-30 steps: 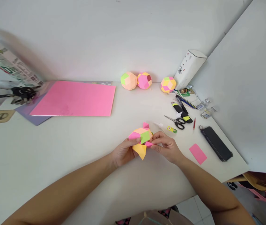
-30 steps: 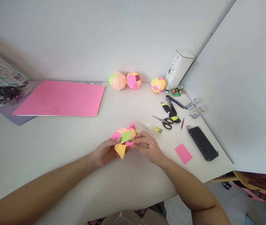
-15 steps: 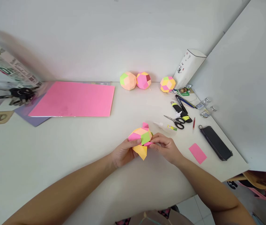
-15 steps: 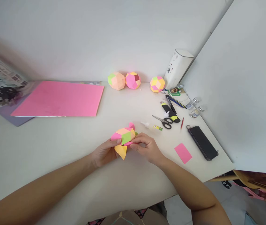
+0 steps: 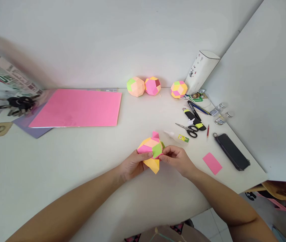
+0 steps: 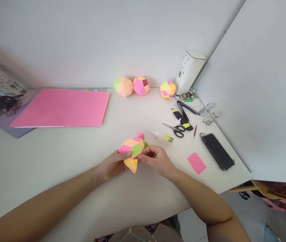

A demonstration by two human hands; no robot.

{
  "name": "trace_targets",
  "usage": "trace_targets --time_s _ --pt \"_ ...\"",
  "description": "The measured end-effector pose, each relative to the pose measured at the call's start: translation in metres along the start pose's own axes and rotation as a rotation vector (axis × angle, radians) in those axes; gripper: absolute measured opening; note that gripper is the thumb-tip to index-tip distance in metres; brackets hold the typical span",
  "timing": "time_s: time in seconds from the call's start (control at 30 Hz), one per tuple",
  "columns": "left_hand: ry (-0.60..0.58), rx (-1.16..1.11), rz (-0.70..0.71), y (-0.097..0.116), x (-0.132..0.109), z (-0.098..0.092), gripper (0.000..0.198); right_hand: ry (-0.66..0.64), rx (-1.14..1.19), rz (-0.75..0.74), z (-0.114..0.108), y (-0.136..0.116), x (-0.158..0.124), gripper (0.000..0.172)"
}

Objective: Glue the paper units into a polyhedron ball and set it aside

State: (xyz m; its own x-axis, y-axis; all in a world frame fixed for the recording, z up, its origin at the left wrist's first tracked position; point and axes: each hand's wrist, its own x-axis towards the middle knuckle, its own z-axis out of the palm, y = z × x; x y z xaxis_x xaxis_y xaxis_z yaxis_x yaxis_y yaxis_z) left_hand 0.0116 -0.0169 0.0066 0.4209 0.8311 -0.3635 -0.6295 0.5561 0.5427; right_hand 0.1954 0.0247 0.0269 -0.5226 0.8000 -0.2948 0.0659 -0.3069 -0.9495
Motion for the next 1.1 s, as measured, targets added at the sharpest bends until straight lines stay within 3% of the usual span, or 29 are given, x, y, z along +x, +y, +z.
trace_targets --time_s 1.1 --pt "0.042 0.063 -0.008 0.0014 -0.0007 0.0056 0.038 0.051 0.014 0.0 0.0054 -0.0006 -0.0035 0.024"
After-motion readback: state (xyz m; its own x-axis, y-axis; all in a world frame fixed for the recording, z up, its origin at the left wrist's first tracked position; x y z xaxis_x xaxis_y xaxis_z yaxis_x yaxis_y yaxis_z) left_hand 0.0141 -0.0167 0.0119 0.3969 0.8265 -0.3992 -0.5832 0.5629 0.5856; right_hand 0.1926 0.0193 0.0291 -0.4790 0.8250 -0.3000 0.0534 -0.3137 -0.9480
